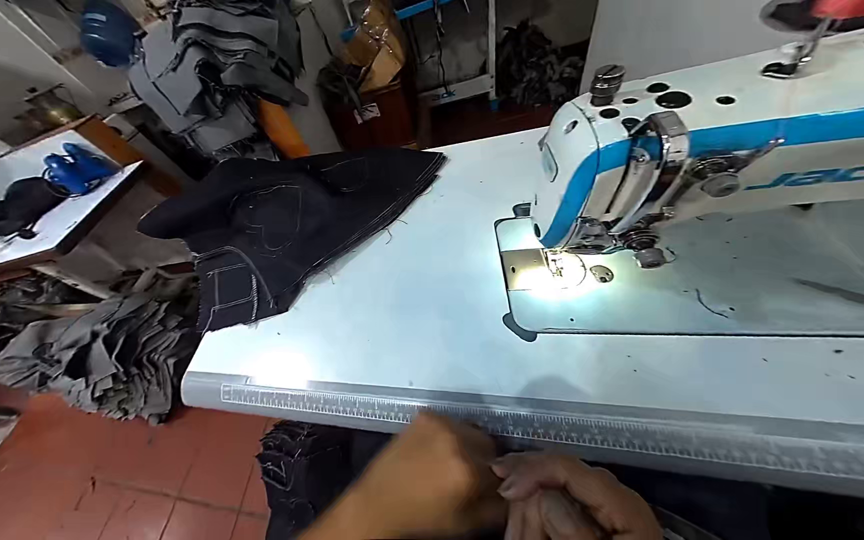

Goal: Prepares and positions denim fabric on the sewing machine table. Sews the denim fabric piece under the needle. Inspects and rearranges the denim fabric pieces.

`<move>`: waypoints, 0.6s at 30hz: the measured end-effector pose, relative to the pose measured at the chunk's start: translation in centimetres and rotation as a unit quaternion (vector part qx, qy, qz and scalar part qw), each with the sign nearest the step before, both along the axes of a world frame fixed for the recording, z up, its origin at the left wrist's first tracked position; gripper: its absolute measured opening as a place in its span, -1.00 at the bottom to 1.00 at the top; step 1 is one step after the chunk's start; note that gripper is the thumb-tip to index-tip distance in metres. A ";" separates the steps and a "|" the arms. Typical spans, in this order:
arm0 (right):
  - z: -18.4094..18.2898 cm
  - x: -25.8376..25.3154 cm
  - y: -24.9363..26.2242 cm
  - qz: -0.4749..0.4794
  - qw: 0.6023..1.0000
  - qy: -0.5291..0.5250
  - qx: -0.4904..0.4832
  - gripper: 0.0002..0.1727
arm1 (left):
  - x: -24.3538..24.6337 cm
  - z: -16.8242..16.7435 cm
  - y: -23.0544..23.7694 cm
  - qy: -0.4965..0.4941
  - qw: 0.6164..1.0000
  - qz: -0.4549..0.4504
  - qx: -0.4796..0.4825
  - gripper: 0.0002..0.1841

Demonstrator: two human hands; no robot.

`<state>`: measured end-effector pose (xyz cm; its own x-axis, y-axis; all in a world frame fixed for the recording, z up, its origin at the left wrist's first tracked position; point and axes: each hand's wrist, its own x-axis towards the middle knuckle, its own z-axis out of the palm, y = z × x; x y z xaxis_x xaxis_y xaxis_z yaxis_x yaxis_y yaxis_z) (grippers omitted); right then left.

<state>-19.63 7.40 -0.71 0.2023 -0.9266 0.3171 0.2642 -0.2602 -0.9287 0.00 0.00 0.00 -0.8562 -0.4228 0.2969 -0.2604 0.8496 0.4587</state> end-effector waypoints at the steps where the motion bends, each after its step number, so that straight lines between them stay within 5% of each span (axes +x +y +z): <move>1: -0.1 -0.5 -0.1 0.006 0.999 0.029 -0.023 -0.63 | 3.0 0.6 -2.5 -0.019 0.992 0.098 -0.071 -0.75; 3: -0.3 -2.0 -0.4 0.013 0.994 0.101 -0.038 -0.66 | 9.0 2.2 -8.1 -0.075 0.937 0.277 -0.201 -0.89; 4: -0.4 -2.8 -0.6 0.016 0.990 0.132 -0.037 -0.68 | 12.1 3.0 -10.8 -0.114 0.903 0.343 -0.231 -0.81; 7: -0.7 -4.6 -1.6 0.001 0.978 0.205 -0.048 -0.70 | 20.2 4.2 -17.0 -0.219 0.827 0.455 -0.248 -0.25; 11: -2.4 -6.2 -3.8 -0.036 0.958 0.269 -0.090 -0.69 | 25.9 2.1 -20.2 -0.195 0.856 0.413 -0.243 -0.31; 18: -3.4 -6.9 -4.3 -0.016 0.943 0.298 -0.145 -0.74 | 25.9 3.5 -21.2 -0.053 0.906 0.393 -0.150 -0.62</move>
<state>-26.51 3.13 -4.13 0.3983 -0.8268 0.3972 -0.2954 -0.5256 -0.7978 25.86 -21.23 3.48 -0.3561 -0.8277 0.4338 -0.8677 0.4652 0.1754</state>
